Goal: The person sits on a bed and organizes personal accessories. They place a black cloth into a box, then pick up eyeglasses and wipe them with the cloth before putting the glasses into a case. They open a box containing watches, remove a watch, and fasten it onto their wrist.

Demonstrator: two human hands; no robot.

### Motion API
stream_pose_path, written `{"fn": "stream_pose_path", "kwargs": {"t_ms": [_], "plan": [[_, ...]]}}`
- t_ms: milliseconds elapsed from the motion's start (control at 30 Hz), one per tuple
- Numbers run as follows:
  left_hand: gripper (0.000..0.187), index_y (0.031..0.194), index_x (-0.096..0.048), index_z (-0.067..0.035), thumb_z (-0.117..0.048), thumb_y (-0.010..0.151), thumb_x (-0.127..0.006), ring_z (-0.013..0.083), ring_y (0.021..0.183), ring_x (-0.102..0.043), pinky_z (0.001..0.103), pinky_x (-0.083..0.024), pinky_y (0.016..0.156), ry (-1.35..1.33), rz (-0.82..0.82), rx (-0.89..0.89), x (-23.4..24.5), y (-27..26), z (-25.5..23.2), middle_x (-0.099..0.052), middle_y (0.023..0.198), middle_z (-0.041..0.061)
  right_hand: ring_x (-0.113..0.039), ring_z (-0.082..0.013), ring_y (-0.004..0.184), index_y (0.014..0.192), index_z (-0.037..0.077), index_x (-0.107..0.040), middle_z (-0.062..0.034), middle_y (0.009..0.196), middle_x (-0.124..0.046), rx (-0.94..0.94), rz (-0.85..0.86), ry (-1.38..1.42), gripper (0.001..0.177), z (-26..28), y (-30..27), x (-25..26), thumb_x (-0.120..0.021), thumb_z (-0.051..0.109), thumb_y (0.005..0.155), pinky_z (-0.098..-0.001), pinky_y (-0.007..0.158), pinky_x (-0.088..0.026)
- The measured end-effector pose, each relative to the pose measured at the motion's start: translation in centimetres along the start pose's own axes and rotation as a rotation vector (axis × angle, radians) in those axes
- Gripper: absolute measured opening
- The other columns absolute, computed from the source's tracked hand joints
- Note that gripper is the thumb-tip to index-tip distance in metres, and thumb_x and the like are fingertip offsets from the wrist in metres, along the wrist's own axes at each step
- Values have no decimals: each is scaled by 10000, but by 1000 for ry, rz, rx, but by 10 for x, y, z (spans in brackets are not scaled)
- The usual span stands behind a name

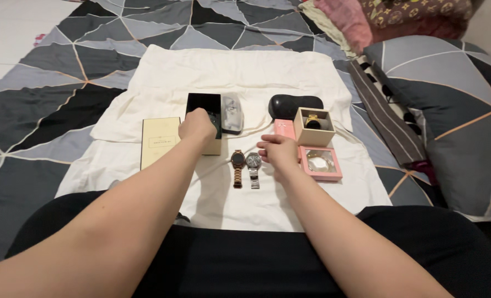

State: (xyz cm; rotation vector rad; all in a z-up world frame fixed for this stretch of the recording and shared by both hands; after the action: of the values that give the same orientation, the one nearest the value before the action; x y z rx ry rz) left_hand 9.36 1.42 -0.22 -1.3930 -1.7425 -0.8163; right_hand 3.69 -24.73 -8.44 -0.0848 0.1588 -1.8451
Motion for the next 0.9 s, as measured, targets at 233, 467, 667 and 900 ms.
{"fn": "stream_pose_path", "kwargs": {"t_ms": [233,467,667,900], "plan": [[366,1072,-761,-52,-95,719,-843,233,928,-752,340,-592,823,-593,-186,-159,49,-10,-28,-777,1009,116,-677,-133,712,1204,-17,-682,-90,957,-756,133,-14,108,276,62,-14,28,-651,44,936,-271,598,-549],[396,1083,-731,44,-63,726,-863,211,776,-748,308,-605,622,-1065,138,-163,-12,-45,-82,-773,946,136,-675,-174,769,1224,84,-706,-71,970,-729,-18,180,-67,289,97,-48,26,-629,238,993,-317,626,-538],[363,1118,-703,47,-20,780,-816,212,781,-751,310,-633,603,-1166,318,0,-103,-70,-74,-755,987,152,-714,-144,807,1191,25,-727,-41,956,-760,91,213,-178,271,71,-60,41,-679,86,931,-312,685,-598],[141,997,-653,62,59,859,-684,281,686,-666,341,-535,531,-1129,571,180,-169,-87,-34,-677,876,209,-674,-206,742,1195,80,-773,-130,921,-752,110,205,-673,321,55,-60,49,-643,51,903,-330,662,-548]]}}
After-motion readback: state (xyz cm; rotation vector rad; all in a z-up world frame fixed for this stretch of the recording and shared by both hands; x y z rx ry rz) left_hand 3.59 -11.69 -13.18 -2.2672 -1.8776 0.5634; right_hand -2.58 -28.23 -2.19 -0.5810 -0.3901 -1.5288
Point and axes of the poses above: each hand's wrist, its own y-axis towards the middle knuckle, its own x-axis out of the back of the hand, z = x × y, the point moved 9 cm from there along y, towards the middle knuckle
